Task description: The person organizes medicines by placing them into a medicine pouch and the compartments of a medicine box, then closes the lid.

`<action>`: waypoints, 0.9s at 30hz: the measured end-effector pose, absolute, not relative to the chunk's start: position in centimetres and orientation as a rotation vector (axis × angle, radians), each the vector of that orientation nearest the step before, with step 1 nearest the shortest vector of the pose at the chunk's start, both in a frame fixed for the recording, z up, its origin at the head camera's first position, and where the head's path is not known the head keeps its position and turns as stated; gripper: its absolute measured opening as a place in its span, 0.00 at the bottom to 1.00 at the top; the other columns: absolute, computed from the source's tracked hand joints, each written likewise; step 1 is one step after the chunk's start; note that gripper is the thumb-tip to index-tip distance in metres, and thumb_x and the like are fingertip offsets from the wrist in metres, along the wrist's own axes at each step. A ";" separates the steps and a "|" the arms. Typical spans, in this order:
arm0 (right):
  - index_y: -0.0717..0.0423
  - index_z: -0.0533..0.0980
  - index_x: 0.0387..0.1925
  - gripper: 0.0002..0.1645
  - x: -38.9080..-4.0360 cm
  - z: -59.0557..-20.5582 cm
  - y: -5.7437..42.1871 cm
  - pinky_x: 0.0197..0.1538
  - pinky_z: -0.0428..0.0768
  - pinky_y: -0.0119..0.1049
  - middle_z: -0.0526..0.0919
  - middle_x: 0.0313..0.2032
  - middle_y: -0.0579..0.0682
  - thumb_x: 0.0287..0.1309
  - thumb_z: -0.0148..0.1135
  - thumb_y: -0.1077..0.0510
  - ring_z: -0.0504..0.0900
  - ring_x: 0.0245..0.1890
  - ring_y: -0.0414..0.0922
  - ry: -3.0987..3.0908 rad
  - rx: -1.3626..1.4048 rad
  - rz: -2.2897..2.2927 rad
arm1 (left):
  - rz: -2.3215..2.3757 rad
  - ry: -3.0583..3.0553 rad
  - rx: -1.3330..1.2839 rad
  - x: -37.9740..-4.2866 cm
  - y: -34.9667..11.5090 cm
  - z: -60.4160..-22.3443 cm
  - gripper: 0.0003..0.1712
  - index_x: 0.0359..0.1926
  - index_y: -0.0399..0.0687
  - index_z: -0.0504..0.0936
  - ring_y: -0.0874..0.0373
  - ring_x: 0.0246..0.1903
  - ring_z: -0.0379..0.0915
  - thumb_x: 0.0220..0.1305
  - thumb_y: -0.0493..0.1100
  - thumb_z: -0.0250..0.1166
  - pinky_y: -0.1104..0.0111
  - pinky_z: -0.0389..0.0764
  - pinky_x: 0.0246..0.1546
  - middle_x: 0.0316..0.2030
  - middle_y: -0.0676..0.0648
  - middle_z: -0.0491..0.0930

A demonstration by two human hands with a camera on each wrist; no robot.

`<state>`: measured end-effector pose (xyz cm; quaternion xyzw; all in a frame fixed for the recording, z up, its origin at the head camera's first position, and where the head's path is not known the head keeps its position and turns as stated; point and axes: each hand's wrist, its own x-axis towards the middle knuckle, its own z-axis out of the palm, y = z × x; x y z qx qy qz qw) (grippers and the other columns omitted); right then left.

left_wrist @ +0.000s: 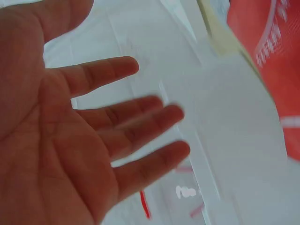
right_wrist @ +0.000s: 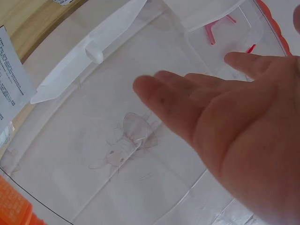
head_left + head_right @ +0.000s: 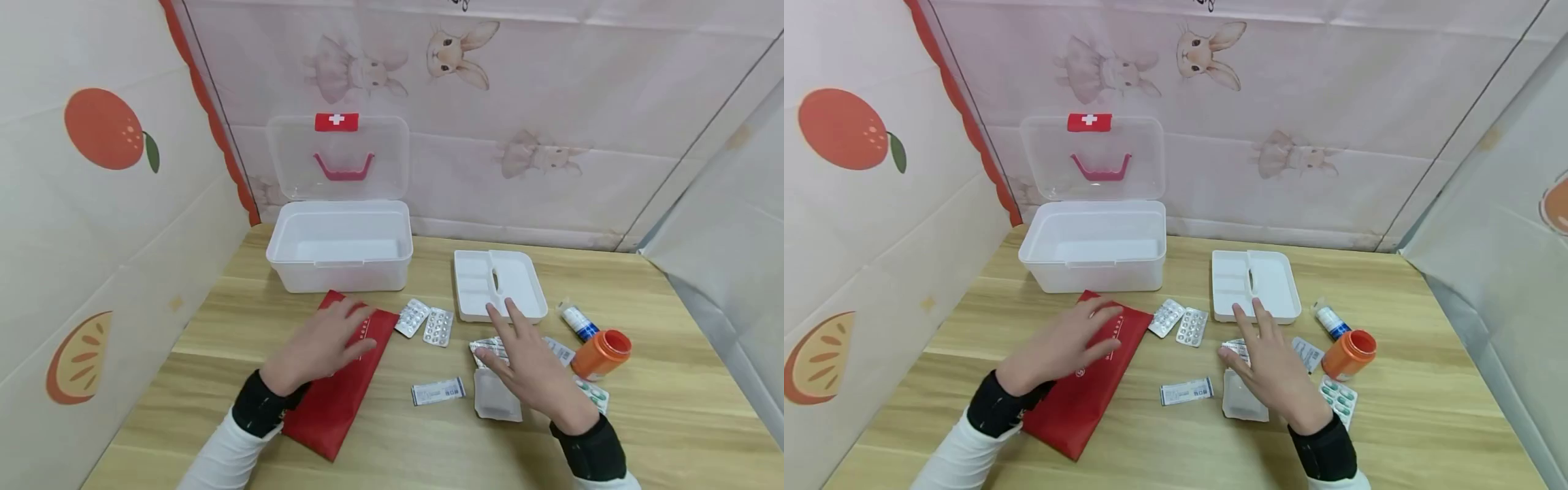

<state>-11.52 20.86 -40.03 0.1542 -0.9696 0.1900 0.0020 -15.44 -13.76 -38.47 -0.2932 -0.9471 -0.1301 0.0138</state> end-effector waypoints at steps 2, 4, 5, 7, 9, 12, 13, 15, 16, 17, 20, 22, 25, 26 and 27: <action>0.54 0.51 0.77 0.48 -11.6 -40.0 20.9 0.60 0.68 0.67 0.45 0.76 0.68 0.68 0.51 0.33 0.58 0.69 0.71 -3.065 0.468 0.602 | -0.457 -2.938 -0.884 -15.8 -14.7 -38.3 0.34 0.65 0.44 0.73 0.52 0.51 0.74 0.61 0.51 0.71 0.59 0.82 0.48 0.55 0.44 0.75; 0.53 0.51 0.77 0.48 -11.6 -40.0 21.0 0.55 0.74 0.65 0.44 0.76 0.68 0.68 0.51 0.33 0.61 0.67 0.72 -3.084 0.453 0.603 | -0.473 -2.933 -0.850 -16.2 -15.6 -38.3 0.32 0.63 0.43 0.74 0.55 0.45 0.76 0.61 0.50 0.71 0.62 0.83 0.45 0.50 0.45 0.78; 0.53 0.50 0.77 0.48 -11.6 -40.0 21.0 0.53 0.75 0.64 0.44 0.76 0.68 0.68 0.52 0.34 0.62 0.67 0.72 -3.091 0.447 0.605 | -0.471 -2.940 -0.827 -16.5 -16.0 -38.4 0.31 0.62 0.42 0.75 0.56 0.41 0.76 0.61 0.50 0.71 0.63 0.83 0.43 0.47 0.45 0.79; 0.52 0.51 0.77 0.47 -11.7 -40.1 21.0 0.52 0.77 0.63 0.44 0.76 0.68 0.68 0.55 0.36 0.63 0.66 0.72 -3.102 0.440 0.613 | -0.472 -2.988 -0.772 -16.9 -16.7 -38.8 0.29 0.60 0.42 0.75 0.58 0.37 0.76 0.61 0.49 0.71 0.64 0.84 0.40 0.43 0.45 0.79; 0.52 0.52 0.77 0.47 -11.6 -40.1 21.0 0.52 0.77 0.63 0.46 0.75 0.68 0.67 0.57 0.38 0.64 0.66 0.71 -3.103 0.448 0.613 | -0.463 -3.071 -0.691 -17.3 -17.2 -39.4 0.30 0.59 0.41 0.74 0.58 0.35 0.76 0.61 0.48 0.71 0.64 0.84 0.38 0.41 0.44 0.79; 0.53 0.53 0.77 0.47 -11.6 -40.1 20.9 0.53 0.76 0.64 0.47 0.75 0.68 0.66 0.60 0.40 0.63 0.67 0.71 -3.097 0.467 0.620 | -0.489 -3.235 -0.543 -17.6 -18.0 -40.0 0.33 0.62 0.39 0.71 0.55 0.34 0.75 0.59 0.46 0.72 0.63 0.83 0.36 0.39 0.43 0.78; 0.53 0.53 0.77 0.47 -11.6 -40.1 20.9 0.53 0.76 0.63 0.47 0.75 0.68 0.66 0.60 0.40 0.63 0.67 0.70 -3.093 0.473 0.621 | -0.487 -3.284 -0.493 -17.6 -18.2 -40.2 0.36 0.63 0.38 0.69 0.55 0.34 0.74 0.58 0.45 0.73 0.62 0.82 0.36 0.40 0.42 0.78; 0.53 0.53 0.76 0.47 -11.6 -40.1 20.8 0.53 0.76 0.63 0.48 0.75 0.68 0.66 0.60 0.40 0.64 0.66 0.70 -3.089 0.482 0.619 | -0.486 -3.367 -0.411 -17.6 -18.5 -40.6 0.40 0.65 0.37 0.67 0.54 0.33 0.74 0.55 0.44 0.75 0.61 0.82 0.35 0.39 0.42 0.78; 0.53 0.53 0.76 0.47 -11.5 -40.1 20.8 0.53 0.76 0.63 0.48 0.75 0.68 0.66 0.60 0.40 0.64 0.66 0.70 -3.087 0.483 0.618 | -0.481 -3.396 -0.375 -17.5 -18.5 -40.8 0.41 0.65 0.37 0.67 0.54 0.33 0.74 0.54 0.43 0.76 0.61 0.82 0.35 0.38 0.42 0.78; 0.54 0.53 0.76 0.47 -11.5 -40.2 20.8 0.53 0.76 0.63 0.48 0.75 0.68 0.66 0.60 0.40 0.65 0.66 0.70 -3.084 0.482 0.616 | -0.476 -3.420 -0.346 -17.5 -18.6 -41.0 0.41 0.64 0.37 0.68 0.54 0.32 0.75 0.52 0.42 0.77 0.61 0.82 0.34 0.37 0.43 0.78; 0.54 0.54 0.76 0.46 -11.6 -40.3 20.8 0.52 0.78 0.62 0.49 0.74 0.69 0.66 0.60 0.41 0.66 0.65 0.70 -3.080 0.473 0.610 | -0.488 -3.444 -0.299 -17.3 -18.6 -41.6 0.39 0.59 0.39 0.69 0.53 0.29 0.74 0.48 0.40 0.79 0.61 0.81 0.31 0.33 0.44 0.77; 0.54 0.54 0.76 0.46 -11.6 -40.3 20.8 0.50 0.79 0.61 0.49 0.74 0.69 0.66 0.60 0.42 0.68 0.64 0.70 -3.078 0.462 0.605 | -0.505 -3.441 -0.279 -17.3 -18.6 -41.8 0.38 0.57 0.40 0.69 0.52 0.28 0.74 0.48 0.38 0.79 0.62 0.80 0.29 0.31 0.44 0.76; 0.55 0.55 0.76 0.46 -11.7 -40.4 20.8 0.47 0.81 0.58 0.50 0.74 0.69 0.65 0.61 0.42 0.70 0.62 0.69 -3.070 0.457 0.608 | -0.539 -3.427 -0.282 -17.5 -18.5 -42.0 0.41 0.60 0.39 0.66 0.50 0.30 0.74 0.48 0.36 0.78 0.60 0.80 0.30 0.33 0.41 0.75; 0.54 0.55 0.75 0.46 -11.7 -40.4 20.8 0.47 0.81 0.57 0.50 0.74 0.68 0.65 0.62 0.41 0.70 0.62 0.69 -3.067 0.459 0.608 | -0.559 -3.423 -0.282 -17.6 -18.5 -42.0 0.42 0.61 0.38 0.65 0.49 0.31 0.74 0.48 0.36 0.78 0.59 0.81 0.31 0.33 0.41 0.75; 0.54 0.56 0.75 0.46 -11.7 -40.4 20.7 0.47 0.82 0.57 0.51 0.74 0.68 0.65 0.62 0.41 0.71 0.62 0.69 -3.062 0.463 0.611 | -0.582 -3.424 -0.278 -17.6 -18.6 -42.1 0.42 0.61 0.38 0.65 0.49 0.32 0.74 0.48 0.36 0.78 0.59 0.81 0.32 0.34 0.40 0.75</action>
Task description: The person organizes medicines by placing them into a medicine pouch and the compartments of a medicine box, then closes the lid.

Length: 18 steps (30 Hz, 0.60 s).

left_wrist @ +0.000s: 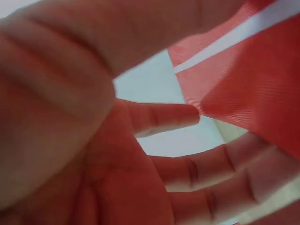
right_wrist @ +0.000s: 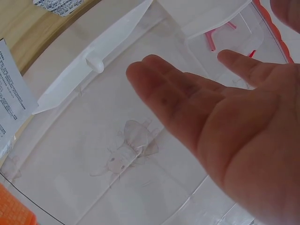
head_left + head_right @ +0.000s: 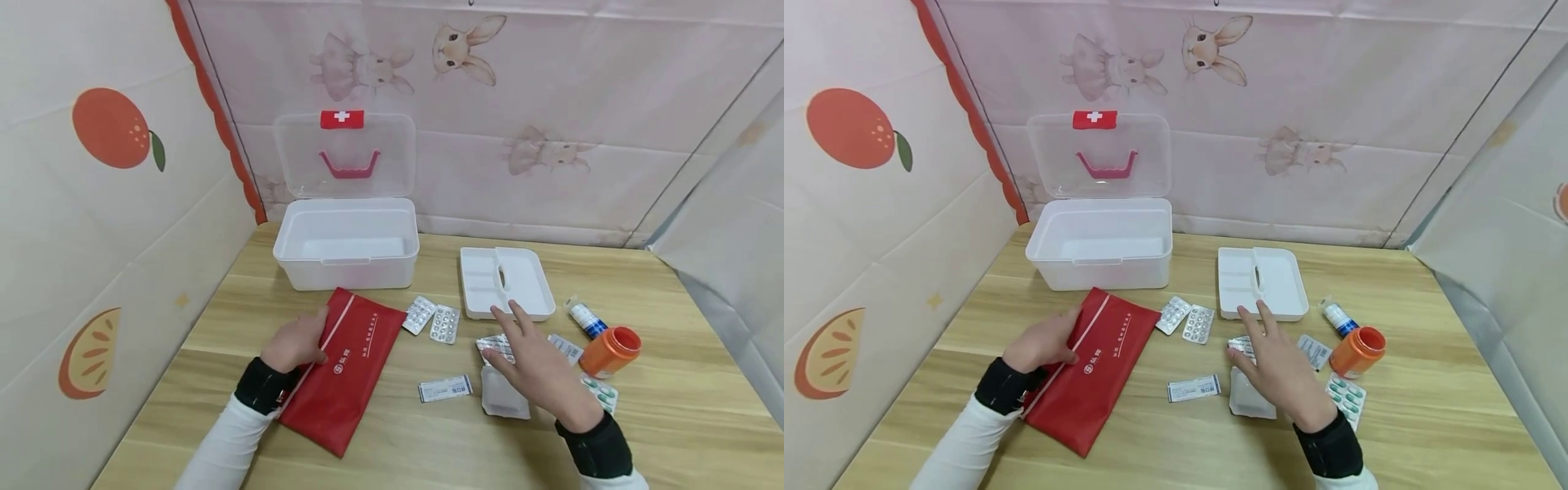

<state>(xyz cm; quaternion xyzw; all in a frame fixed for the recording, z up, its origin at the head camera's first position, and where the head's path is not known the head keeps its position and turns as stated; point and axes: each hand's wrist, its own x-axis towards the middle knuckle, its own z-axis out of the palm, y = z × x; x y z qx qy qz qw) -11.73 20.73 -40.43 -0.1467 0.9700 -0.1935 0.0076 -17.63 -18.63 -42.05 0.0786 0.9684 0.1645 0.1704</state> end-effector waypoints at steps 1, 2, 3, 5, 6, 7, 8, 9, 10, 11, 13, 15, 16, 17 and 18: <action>0.54 0.56 0.75 0.46 -11.7 -40.4 20.7 0.46 0.82 0.56 0.51 0.74 0.68 0.65 0.62 0.41 0.71 0.61 0.68 3.035 -0.463 -0.608 | 0.472 2.752 0.225 -17.7 -18.7 -42.1 0.42 0.61 0.38 0.64 0.49 0.34 0.74 0.47 0.35 0.78 0.58 0.81 0.33 0.35 0.40 0.75; 0.54 0.56 0.75 0.46 -11.7 -40.5 20.7 0.46 0.82 0.56 0.51 0.74 0.68 0.65 0.62 0.40 0.72 0.61 0.68 3.036 -0.466 -0.612 | 0.475 2.755 0.235 -17.8 -18.8 -42.1 0.42 0.60 0.37 0.65 0.49 0.35 0.74 0.47 0.35 0.78 0.58 0.81 0.34 0.35 0.40 0.75; 0.54 0.56 0.75 0.46 -11.7 -40.5 20.7 0.46 0.82 0.56 0.51 0.74 0.67 0.64 0.62 0.40 0.73 0.60 0.68 3.036 -0.467 -0.614 | 0.485 2.758 0.241 -17.9 -18.9 -42.2 0.40 0.59 0.36 0.65 0.49 0.35 0.74 0.48 0.34 0.78 0.58 0.81 0.34 0.36 0.40 0.75; 0.54 0.57 0.75 0.45 -11.7 -40.5 20.7 0.46 0.82 0.56 0.52 0.74 0.68 0.65 0.62 0.41 0.73 0.60 0.68 3.040 -0.464 -0.608 | 0.489 2.771 0.264 -18.1 -19.1 -42.3 0.35 0.56 0.35 0.66 0.50 0.35 0.74 0.50 0.32 0.75 0.59 0.81 0.35 0.35 0.41 0.75; 0.55 0.57 0.74 0.45 -11.8 -40.5 20.7 0.46 0.82 0.56 0.52 0.74 0.68 0.65 0.62 0.42 0.73 0.59 0.68 3.045 -0.457 -0.604 | 0.483 2.779 0.278 -18.2 -19.1 -42.3 0.31 0.54 0.34 0.67 0.51 0.35 0.74 0.52 0.31 0.74 0.60 0.81 0.35 0.34 0.41 0.75; 0.55 0.58 0.74 0.44 -11.8 -40.4 20.7 0.46 0.82 0.56 0.53 0.73 0.68 0.65 0.62 0.42 0.74 0.59 0.68 3.049 -0.449 -0.599 | 0.485 2.783 0.289 -18.3 -19.1 -42.3 0.28 0.53 0.34 0.68 0.51 0.34 0.74 0.54 0.31 0.72 0.60 0.81 0.35 0.34 0.42 0.75; 0.56 0.58 0.74 0.44 -11.8 -40.4 20.6 0.46 0.82 0.56 0.53 0.73 0.68 0.65 0.62 0.43 0.74 0.59 0.68 3.054 -0.441 -0.596 | 0.493 2.783 0.301 -18.4 -19.1 -42.2 0.25 0.52 0.34 0.69 0.52 0.33 0.74 0.56 0.30 0.70 0.61 0.81 0.35 0.34 0.42 0.75; 0.56 0.58 0.74 0.43 -11.8 -40.4 20.6 0.46 0.82 0.57 0.54 0.73 0.69 0.65 0.62 0.44 0.74 0.59 0.68 3.060 -0.432 -0.592 | 0.508 2.780 0.309 -18.5 -19.1 -42.2 0.22 0.52 0.34 0.70 0.53 0.33 0.74 0.58 0.30 0.68 0.61 0.82 0.36 0.34 0.43 0.75; 0.57 0.59 0.73 0.43 -11.8 -40.4 20.6 0.46 0.82 0.57 0.55 0.72 0.69 0.65 0.62 0.44 0.74 0.58 0.68 3.067 -0.424 -0.590 | 0.517 2.780 0.328 -18.5 -19.0 -42.1 0.20 0.53 0.34 0.71 0.53 0.33 0.74 0.60 0.30 0.66 0.61 0.82 0.37 0.34 0.43 0.75; 0.58 0.59 0.73 0.42 -11.8 -40.4 20.6 0.46 0.82 0.57 0.56 0.72 0.69 0.65 0.62 0.45 0.75 0.58 0.68 3.072 -0.417 -0.591 | 0.532 2.778 0.347 -18.5 -19.0 -42.0 0.19 0.53 0.33 0.71 0.53 0.33 0.74 0.62 0.30 0.65 0.61 0.82 0.38 0.34 0.43 0.76; 0.58 0.59 0.73 0.42 -11.8 -40.4 20.6 0.46 0.82 0.57 0.57 0.71 0.70 0.66 0.62 0.46 0.75 0.57 0.68 3.077 -0.410 -0.596 | 0.585 2.765 0.379 -18.5 -19.0 -41.7 0.16 0.52 0.34 0.72 0.54 0.33 0.75 0.65 0.30 0.62 0.61 0.82 0.38 0.34 0.43 0.76; 0.58 0.60 0.73 0.41 -11.8 -40.4 20.6 0.47 0.81 0.57 0.58 0.71 0.70 0.66 0.62 0.46 0.75 0.57 0.67 3.078 -0.408 -0.601 | 0.619 2.760 0.417 -18.5 -19.1 -41.4 0.14 0.52 0.34 0.71 0.54 0.32 0.75 0.67 0.31 0.60 0.61 0.82 0.37 0.34 0.43 0.76; 0.58 0.60 0.72 0.41 -11.8 -40.4 20.6 0.47 0.81 0.58 0.59 0.70 0.69 0.66 0.62 0.46 0.75 0.58 0.67 3.077 -0.410 -0.604 | 0.635 2.753 0.426 -18.5 -19.1 -41.3 0.13 0.52 0.34 0.71 0.54 0.31 0.75 0.67 0.31 0.59 0.62 0.81 0.36 0.33 0.43 0.77; 0.58 0.60 0.72 0.41 -11.8 -40.4 20.6 0.48 0.80 0.59 0.59 0.70 0.69 0.66 0.62 0.46 0.74 0.58 0.67 3.075 -0.412 -0.607 | 0.655 2.743 0.433 -18.5 -19.2 -41.1 0.13 0.52 0.35 0.71 0.55 0.31 0.75 0.68 0.32 0.59 0.63 0.81 0.35 0.33 0.43 0.77; 0.58 0.60 0.72 0.40 -11.8 -40.4 20.6 0.50 0.79 0.60 0.60 0.70 0.69 0.66 0.62 0.46 0.74 0.59 0.67 3.074 -0.416 -0.610 | 0.675 2.732 0.429 -18.4 -19.2 -40.9 0.14 0.52 0.36 0.70 0.56 0.30 0.75 0.68 0.32 0.59 0.64 0.81 0.34 0.33 0.44 0.77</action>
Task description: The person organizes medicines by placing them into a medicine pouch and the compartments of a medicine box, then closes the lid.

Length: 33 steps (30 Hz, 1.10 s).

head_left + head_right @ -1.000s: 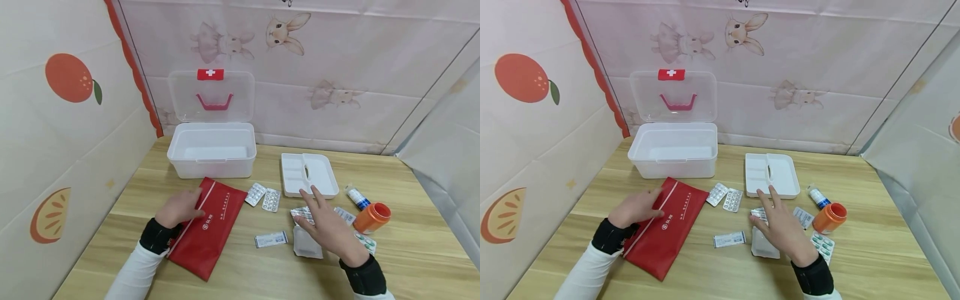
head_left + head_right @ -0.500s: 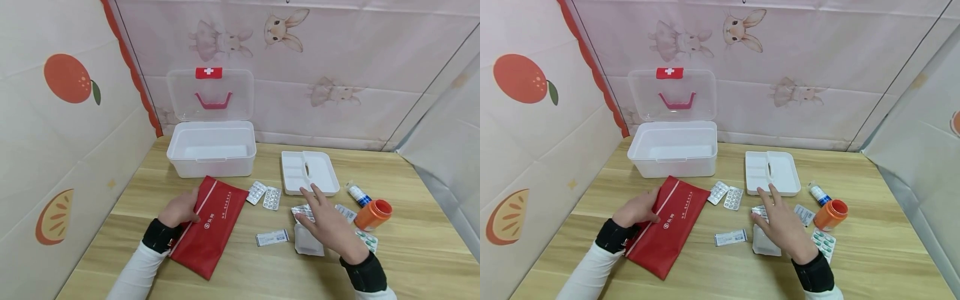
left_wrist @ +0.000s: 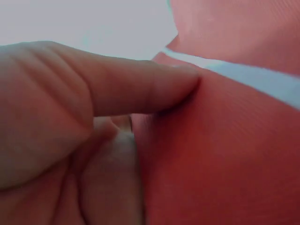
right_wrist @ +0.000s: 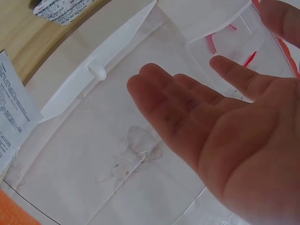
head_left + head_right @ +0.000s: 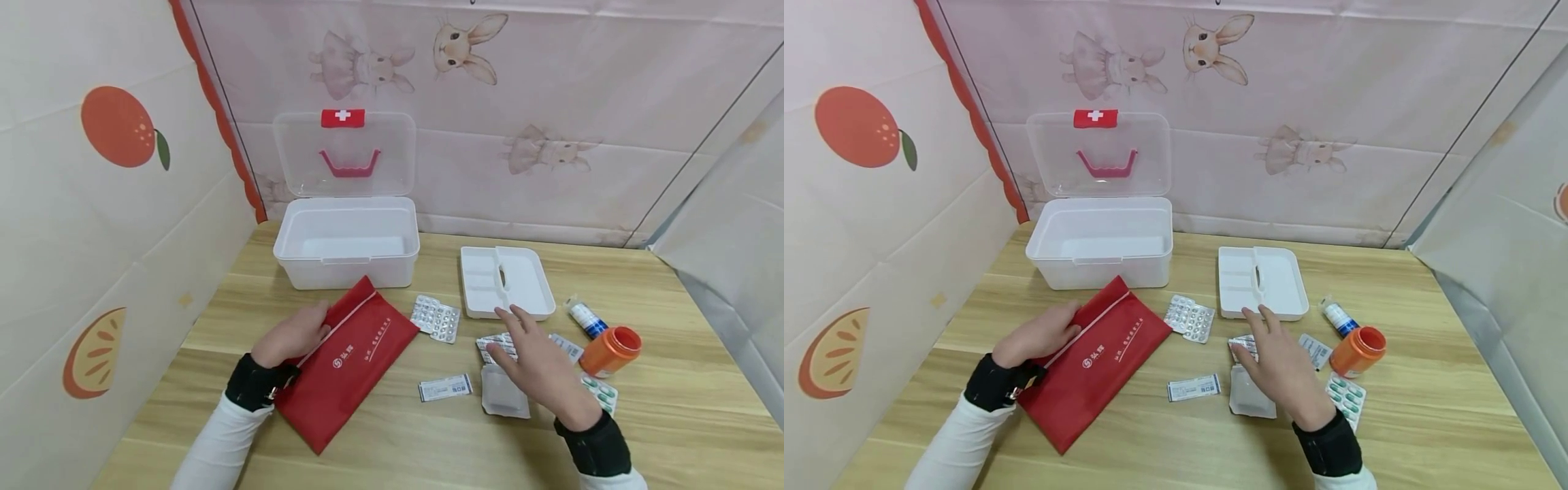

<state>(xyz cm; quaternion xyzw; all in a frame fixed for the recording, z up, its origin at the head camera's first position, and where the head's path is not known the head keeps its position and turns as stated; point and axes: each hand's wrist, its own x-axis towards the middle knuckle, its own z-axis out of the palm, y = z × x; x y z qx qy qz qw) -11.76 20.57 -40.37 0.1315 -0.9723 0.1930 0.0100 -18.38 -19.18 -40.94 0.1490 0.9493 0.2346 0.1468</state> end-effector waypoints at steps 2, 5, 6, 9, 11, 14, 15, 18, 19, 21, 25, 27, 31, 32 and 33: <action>0.59 0.61 0.72 0.40 -11.7 -40.4 20.5 0.52 0.78 0.61 0.62 0.69 0.68 0.66 0.62 0.46 0.73 0.61 0.67 -3.031 0.420 0.614 | 0.703 2.722 0.433 -18.2 -19.1 -40.6 0.16 0.54 0.38 0.69 0.58 0.29 0.76 0.67 0.34 0.61 0.65 0.82 0.33 0.34 0.45 0.77; 0.59 0.63 0.71 0.39 -11.6 -40.5 20.4 0.55 0.76 0.62 0.64 0.68 0.67 0.66 0.62 0.46 0.72 0.62 0.66 -3.020 0.444 0.651 | 0.773 2.716 0.481 -17.7 -18.9 -39.9 0.19 0.56 0.40 0.69 0.60 0.28 0.78 0.67 0.35 0.63 0.67 0.83 0.32 0.36 0.46 0.79; 0.58 0.63 0.71 0.39 -11.6 -40.5 20.3 0.55 0.76 0.61 0.65 0.68 0.66 0.66 0.62 0.46 0.72 0.62 0.65 -3.017 0.455 0.666 | 0.796 2.719 0.493 -17.5 -18.8 -39.6 0.18 0.55 0.41 0.69 0.60 0.28 0.78 0.67 0.35 0.63 0.67 0.84 0.31 0.36 0.46 0.80; 0.55 0.62 0.72 0.38 -11.5 -40.6 19.9 0.55 0.78 0.58 0.67 0.68 0.63 0.66 0.62 0.47 0.74 0.61 0.61 -2.991 0.514 0.732 | 0.800 2.779 0.589 -16.9 -18.3 -38.8 0.16 0.53 0.44 0.69 0.62 0.26 0.79 0.68 0.36 0.63 0.69 0.83 0.29 0.34 0.48 0.81; 0.52 0.61 0.73 0.39 -11.3 -40.7 19.3 0.57 0.77 0.57 0.67 0.69 0.60 0.66 0.62 0.48 0.73 0.63 0.59 -2.954 0.585 0.800 | 0.751 2.864 0.670 -16.6 -17.8 -38.3 0.14 0.51 0.46 0.70 0.62 0.25 0.78 0.68 0.37 0.63 0.70 0.81 0.27 0.32 0.49 0.81; 0.49 0.55 0.76 0.42 -11.1 -41.0 18.0 0.60 0.75 0.54 0.66 0.70 0.57 0.66 0.63 0.51 0.72 0.65 0.56 -2.897 0.709 0.939 | 0.666 3.025 0.833 -16.4 -17.0 -38.0 0.13 0.49 0.48 0.72 0.62 0.28 0.78 0.67 0.38 0.64 0.69 0.82 0.29 0.33 0.50 0.83; 0.49 0.54 0.76 0.43 -11.0 -41.1 17.5 0.60 0.75 0.54 0.66 0.70 0.56 0.66 0.63 0.51 0.72 0.65 0.55 -2.874 0.745 0.990 | 0.643 3.078 0.906 -16.3 -16.8 -38.0 0.13 0.48 0.47 0.73 0.61 0.30 0.78 0.66 0.37 0.65 0.67 0.82 0.32 0.34 0.50 0.83; 0.49 0.50 0.77 0.47 -10.5 -41.3 16.1 0.57 0.78 0.52 0.66 0.70 0.55 0.65 0.64 0.54 0.75 0.61 0.54 -2.808 0.806 1.150 | 0.665 3.174 1.156 -16.3 -16.1 -38.0 0.15 0.48 0.46 0.78 0.57 0.39 0.78 0.61 0.35 0.69 0.62 0.82 0.43 0.39 0.48 0.84; 0.50 0.50 0.77 0.48 -10.4 -41.3 15.7 0.56 0.79 0.51 0.67 0.70 0.54 0.65 0.65 0.56 0.76 0.60 0.52 -2.783 0.820 1.193 | 0.680 3.184 1.257 -16.3 -15.9 -38.0 0.16 0.47 0.45 0.79 0.55 0.43 0.77 0.59 0.34 0.71 0.60 0.81 0.47 0.40 0.48 0.84; 0.51 0.51 0.77 0.48 -10.1 -41.4 15.0 0.51 0.82 0.48 0.70 0.67 0.52 0.63 0.66 0.58 0.78 0.56 0.48 -2.729 0.858 1.256 | 0.724 3.177 1.456 -16.2 -15.5 -38.2 0.19 0.47 0.45 0.80 0.51 0.49 0.74 0.54 0.32 0.73 0.56 0.78 0.52 0.42 0.47 0.84; 0.49 0.57 0.75 0.44 -9.9 -42.0 13.6 0.49 0.82 0.40 0.72 0.63 0.48 0.62 0.66 0.60 0.78 0.53 0.42 -2.628 1.060 1.308 | 0.764 3.134 1.716 -16.3 -14.8 -38.6 0.21 0.44 0.48 0.83 0.46 0.56 0.69 0.49 0.30 0.76 0.51 0.71 0.58 0.42 0.49 0.84; 0.45 0.60 0.74 0.41 -9.7 -42.3 13.0 0.49 0.83 0.38 0.72 0.62 0.47 0.63 0.66 0.58 0.78 0.52 0.41 -2.614 1.167 1.308 | 0.772 3.128 1.756 -16.3 -14.6 -38.9 0.20 0.43 0.50 0.85 0.46 0.56 0.68 0.47 0.31 0.77 0.50 0.69 0.57 0.41 0.50 0.85; 0.35 0.59 0.74 0.41 -9.5 -42.4 12.2 0.50 0.82 0.38 0.72 0.61 0.44 0.63 0.65 0.44 0.77 0.53 0.40 -2.718 1.248 1.253 | 0.761 3.131 1.747 -16.5 -14.6 -39.3 0.20 0.41 0.51 0.88 0.48 0.52 0.68 0.45 0.33 0.79 0.51 0.70 0.52 0.39 0.50 0.86; 0.33 0.59 0.74 0.41 -9.5 -42.4 12.0 0.49 0.82 0.38 0.71 0.61 0.44 0.62 0.64 0.41 0.77 0.53 0.40 -2.756 1.249 1.251 | 0.760 3.132 1.736 -16.5 -14.7 -39.4 0.19 0.41 0.51 0.88 0.49 0.51 0.68 0.45 0.34 0.79 0.52 0.71 0.50 0.39 0.50 0.86; 0.31 0.59 0.73 0.41 -9.5 -42.3 11.8 0.50 0.82 0.38 0.71 0.61 0.44 0.61 0.63 0.38 0.77 0.52 0.40 -2.792 1.246 1.239 | 0.756 3.133 1.728 -16.5 -14.7 -39.5 0.19 0.41 0.50 0.88 0.49 0.50 0.69 0.45 0.34 0.79 0.53 0.71 0.49 0.40 0.50 0.86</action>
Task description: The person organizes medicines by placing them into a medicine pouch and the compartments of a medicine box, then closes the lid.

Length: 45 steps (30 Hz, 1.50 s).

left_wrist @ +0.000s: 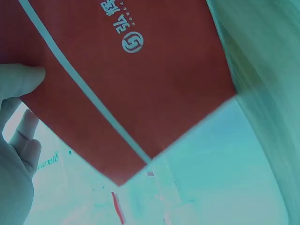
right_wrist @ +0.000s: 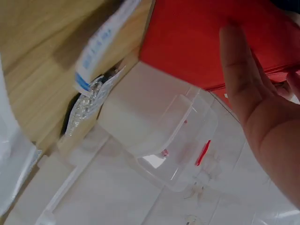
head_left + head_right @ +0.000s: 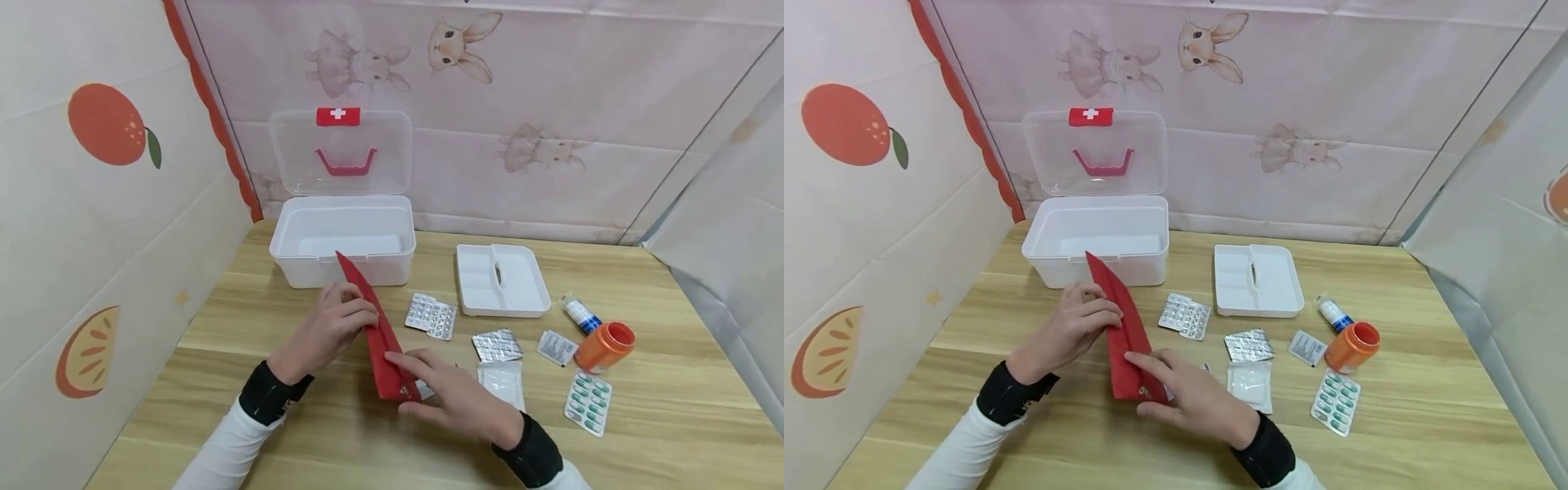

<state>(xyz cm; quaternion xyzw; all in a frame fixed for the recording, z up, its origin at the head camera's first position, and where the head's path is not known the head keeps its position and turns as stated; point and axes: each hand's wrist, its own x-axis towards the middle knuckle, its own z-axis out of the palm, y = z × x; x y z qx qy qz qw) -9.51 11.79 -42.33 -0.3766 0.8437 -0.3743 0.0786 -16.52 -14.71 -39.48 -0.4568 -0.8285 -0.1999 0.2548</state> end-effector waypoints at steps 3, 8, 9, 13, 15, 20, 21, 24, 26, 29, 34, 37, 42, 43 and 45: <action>0.32 0.62 0.72 0.39 -9.7 -42.1 11.1 0.50 0.81 0.35 0.73 0.60 0.43 0.61 0.58 0.32 0.77 0.51 0.39 2.548 -1.097 -1.030 | -0.539 -2.276 -1.243 -16.7 -14.9 -39.6 0.17 0.40 0.50 0.87 0.52 0.46 0.71 0.47 0.35 0.79 0.58 0.74 0.46 0.40 0.50 0.86; 0.41 0.71 0.66 0.27 -10.5 -41.8 9.5 0.47 0.81 0.32 0.78 0.52 0.45 0.68 0.58 0.42 0.78 0.45 0.38 2.739 -1.219 -0.849 | -0.557 -2.339 -1.264 -16.7 -15.2 -39.8 0.16 0.41 0.48 0.84 0.56 0.42 0.77 0.51 0.34 0.76 0.66 0.82 0.44 0.42 0.50 0.85; 0.42 0.71 0.65 0.26 -10.7 -41.9 9.2 0.45 0.81 0.31 0.80 0.49 0.46 0.68 0.59 0.46 0.78 0.42 0.38 2.785 -1.258 -0.807 | -0.567 -2.352 -1.267 -16.7 -15.2 -39.8 0.16 0.41 0.47 0.83 0.57 0.41 0.78 0.51 0.33 0.76 0.66 0.83 0.44 0.42 0.50 0.85; 0.43 0.72 0.62 0.23 -11.1 -42.0 8.2 0.34 0.77 0.24 0.82 0.36 0.44 0.66 0.61 0.51 0.76 0.28 0.34 2.893 -1.336 -0.688 | -0.639 -2.397 -1.278 -16.7 -15.3 -39.9 0.14 0.40 0.46 0.81 0.60 0.38 0.80 0.54 0.32 0.73 0.67 0.83 0.43 0.41 0.50 0.83; 0.44 0.73 0.59 0.21 -11.3 -42.0 7.9 0.31 0.74 0.23 0.81 0.33 0.43 0.66 0.61 0.49 0.74 0.26 0.34 2.916 -1.334 -0.658 | -0.681 -2.416 -1.288 -16.8 -15.2 -40.0 0.13 0.40 0.47 0.80 0.61 0.37 0.79 0.56 0.32 0.73 0.68 0.83 0.43 0.41 0.51 0.82; 0.46 0.76 0.51 0.16 -11.6 -42.2 7.6 0.26 0.68 0.23 0.76 0.30 0.42 0.68 0.58 0.44 0.69 0.23 0.34 2.972 -1.392 -0.611 | -0.697 -2.415 -1.342 -17.1 -14.9 -40.2 0.12 0.37 0.47 0.80 0.59 0.40 0.75 0.56 0.29 0.70 0.67 0.82 0.44 0.40 0.49 0.78; 0.45 0.76 0.51 0.16 -11.6 -42.2 7.5 0.26 0.67 0.23 0.75 0.31 0.42 0.68 0.58 0.44 0.69 0.23 0.34 2.972 -1.411 -0.596 | -0.689 -2.413 -1.352 -17.0 -14.9 -40.2 0.11 0.37 0.47 0.80 0.59 0.42 0.74 0.56 0.29 0.70 0.67 0.82 0.44 0.40 0.49 0.77; 0.44 0.76 0.49 0.14 -11.8 -42.0 7.0 0.25 0.66 0.23 0.74 0.31 0.43 0.70 0.55 0.43 0.68 0.24 0.34 2.950 -1.458 -0.534 | -0.653 -2.401 -1.360 -16.9 -14.7 -40.2 0.11 0.35 0.47 0.80 0.57 0.43 0.73 0.54 0.30 0.72 0.66 0.82 0.44 0.40 0.48 0.75; 0.43 0.75 0.47 0.12 -11.9 -41.9 6.5 0.26 0.65 0.23 0.74 0.31 0.43 0.70 0.54 0.43 0.68 0.25 0.34 2.929 -1.473 -0.483 | -0.629 -2.394 -1.361 -16.8 -14.6 -40.2 0.12 0.32 0.47 0.79 0.56 0.44 0.73 0.53 0.31 0.73 0.67 0.82 0.44 0.40 0.48 0.75; 0.44 0.75 0.41 0.10 -12.0 -41.8 5.9 0.25 0.65 0.23 0.73 0.29 0.43 0.70 0.55 0.45 0.69 0.26 0.35 2.946 -1.507 -0.446 | -0.610 -2.376 -1.367 -16.7 -14.4 -40.2 0.13 0.30 0.48 0.78 0.56 0.44 0.72 0.52 0.31 0.74 0.67 0.82 0.43 0.40 0.49 0.75; 0.46 0.73 0.34 0.06 -12.1 -41.3 6.1 0.23 0.64 0.24 0.73 0.26 0.43 0.65 0.60 0.51 0.67 0.21 0.36 3.021 -1.441 -0.572 | -0.639 -2.333 -1.349 -16.8 -14.6 -40.2 0.12 0.29 0.45 0.77 0.54 0.44 0.72 0.54 0.25 0.67 0.65 0.81 0.44 0.39 0.47 0.77; 0.48 0.72 0.32 0.05 -12.1 -41.1 6.7 0.23 0.62 0.24 0.72 0.24 0.42 0.61 0.61 0.57 0.66 0.20 0.35 3.009 -1.366 -0.742 | -0.664 -2.312 -1.304 -16.8 -15.0 -40.0 0.13 0.30 0.43 0.78 0.52 0.44 0.73 0.53 0.22 0.64 0.64 0.82 0.43 0.38 0.45 0.79; 0.49 0.79 0.32 0.06 -12.3 -40.9 7.5 0.27 0.69 0.23 0.76 0.27 0.40 0.66 0.58 0.56 0.71 0.25 0.34 2.862 -1.228 -0.943 | -0.624 -2.375 -1.255 -16.9 -16.0 -39.3 0.12 0.34 0.44 0.80 0.52 0.44 0.74 0.54 0.24 0.67 0.63 0.83 0.43 0.40 0.46 0.80; 0.49 0.80 0.33 0.08 -12.3 -40.9 7.7 0.28 0.71 0.23 0.77 0.28 0.40 0.68 0.58 0.54 0.73 0.26 0.35 2.826 -1.187 -0.961 | -0.594 -2.405 -1.244 -16.9 -16.4 -39.1 0.12 0.35 0.44 0.81 0.53 0.44 0.74 0.54 0.24 0.67 0.63 0.83 0.42 0.40 0.47 0.80; 0.48 0.81 0.34 0.11 -12.3 -40.7 8.0 0.30 0.74 0.25 0.80 0.30 0.39 0.69 0.59 0.48 0.76 0.29 0.37 2.770 -1.111 -0.985 | -0.538 -2.485 -1.214 -16.8 -17.0 -38.7 0.12 0.37 0.44 0.82 0.53 0.43 0.74 0.55 0.26 0.69 0.63 0.83 0.42 0.40 0.48 0.80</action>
